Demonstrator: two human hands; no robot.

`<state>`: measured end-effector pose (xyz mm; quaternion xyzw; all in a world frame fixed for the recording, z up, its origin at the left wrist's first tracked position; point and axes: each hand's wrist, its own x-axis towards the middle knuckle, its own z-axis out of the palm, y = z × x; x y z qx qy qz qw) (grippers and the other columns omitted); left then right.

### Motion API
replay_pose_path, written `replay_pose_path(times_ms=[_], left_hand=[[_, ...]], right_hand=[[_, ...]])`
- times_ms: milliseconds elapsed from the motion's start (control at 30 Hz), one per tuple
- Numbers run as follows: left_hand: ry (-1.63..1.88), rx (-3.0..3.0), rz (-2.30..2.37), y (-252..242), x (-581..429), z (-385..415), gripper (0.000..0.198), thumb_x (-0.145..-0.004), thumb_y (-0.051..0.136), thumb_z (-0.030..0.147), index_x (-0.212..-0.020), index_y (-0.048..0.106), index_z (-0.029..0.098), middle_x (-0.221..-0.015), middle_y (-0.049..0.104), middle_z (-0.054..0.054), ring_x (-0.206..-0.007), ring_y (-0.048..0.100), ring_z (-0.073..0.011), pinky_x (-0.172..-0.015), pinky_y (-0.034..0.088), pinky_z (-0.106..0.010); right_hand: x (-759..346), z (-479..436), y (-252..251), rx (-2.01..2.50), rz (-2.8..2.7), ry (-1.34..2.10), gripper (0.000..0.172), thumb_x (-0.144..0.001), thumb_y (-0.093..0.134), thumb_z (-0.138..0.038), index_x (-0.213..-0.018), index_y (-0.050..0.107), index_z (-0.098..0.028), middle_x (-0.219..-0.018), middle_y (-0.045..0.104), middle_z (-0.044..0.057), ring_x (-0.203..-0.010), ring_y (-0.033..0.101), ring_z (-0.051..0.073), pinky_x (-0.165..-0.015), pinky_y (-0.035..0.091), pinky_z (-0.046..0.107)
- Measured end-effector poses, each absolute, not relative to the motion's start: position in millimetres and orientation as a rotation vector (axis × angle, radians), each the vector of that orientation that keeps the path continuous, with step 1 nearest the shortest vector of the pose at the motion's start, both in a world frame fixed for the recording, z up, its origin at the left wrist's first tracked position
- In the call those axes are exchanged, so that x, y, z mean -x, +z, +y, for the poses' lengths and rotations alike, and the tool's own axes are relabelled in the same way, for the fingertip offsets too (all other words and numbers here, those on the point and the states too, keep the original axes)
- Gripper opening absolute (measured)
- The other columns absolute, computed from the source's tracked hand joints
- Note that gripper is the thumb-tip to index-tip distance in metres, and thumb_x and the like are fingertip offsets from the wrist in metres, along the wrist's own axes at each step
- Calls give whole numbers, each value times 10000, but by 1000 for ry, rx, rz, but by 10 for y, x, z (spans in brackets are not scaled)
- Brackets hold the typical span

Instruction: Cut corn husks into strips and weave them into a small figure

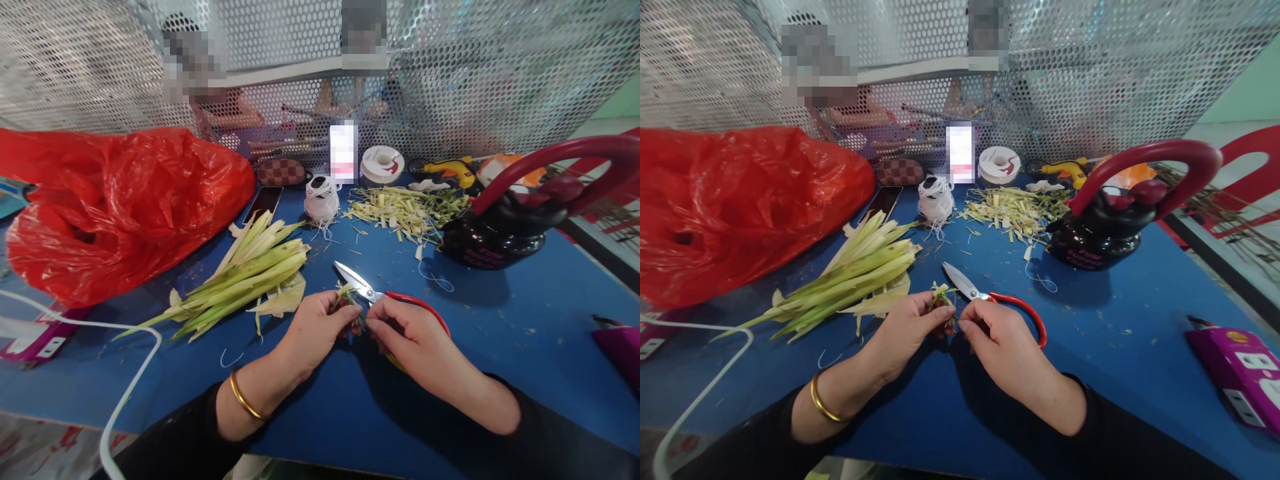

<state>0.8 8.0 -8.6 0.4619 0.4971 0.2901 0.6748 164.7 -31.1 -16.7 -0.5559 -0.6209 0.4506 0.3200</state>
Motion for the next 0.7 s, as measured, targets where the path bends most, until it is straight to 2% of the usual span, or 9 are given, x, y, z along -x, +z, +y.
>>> replay_pose_path(times_ms=[367, 467, 567, 633, 700], left_hand=[[673, -1153, 1167, -117, -9, 81, 156, -807, 635, 246, -694, 588, 150, -597, 592, 13, -573, 531, -108, -575, 401, -251], [606, -1139, 1075, -120, 7, 77, 147, -769, 665, 255, -697, 594, 148, -608, 582, 19, -570, 533, -108, -593, 428, -257], [515, -1145, 998, -123, 6, 50, 143, -745, 672, 265, -706, 605, 145, -617, 576, 20, -564, 530, -109, -590, 429, -260], [463, -1213, 1009, -130, 8, 33, 183, -751, 669, 299, -675, 597, 149, -598, 577, 17, -553, 519, -109, -566, 396, -250], [428, -1293, 1038, -138, 13, 22, 217, -751, 670, 324, -641, 588, 155, -580, 576, 16, -545, 504, -108, -549, 366, -245]], right_hand=[[-1669, -289, -164, 1505, -1506, 1265, 200, -886, 510, -297, -707, 561, -224, -544, 536, -34, -488, 505, 129, -471, 399, 253], [-1702, -258, -149, 1521, -1470, 1007, 137, -873, 562, -321, -890, 648, -216, -750, 655, 24, -652, 604, 168, -603, 486, 294], [-1711, -235, -133, 1443, -1510, 843, 259, -811, 648, -272, -1067, 673, -238, -1045, 683, 66, -903, 640, 211, -800, 512, 345], [-1700, -229, -126, 1393, -1558, 915, 244, -789, 667, -250, -1031, 695, -252, -1021, 700, 48, -919, 647, 212, -819, 514, 344], [-1680, -230, -120, 1361, -1587, 1039, 140, -785, 665, -240, -917, 710, -247, -907, 717, 25, -848, 657, 199, -763, 523, 320]])
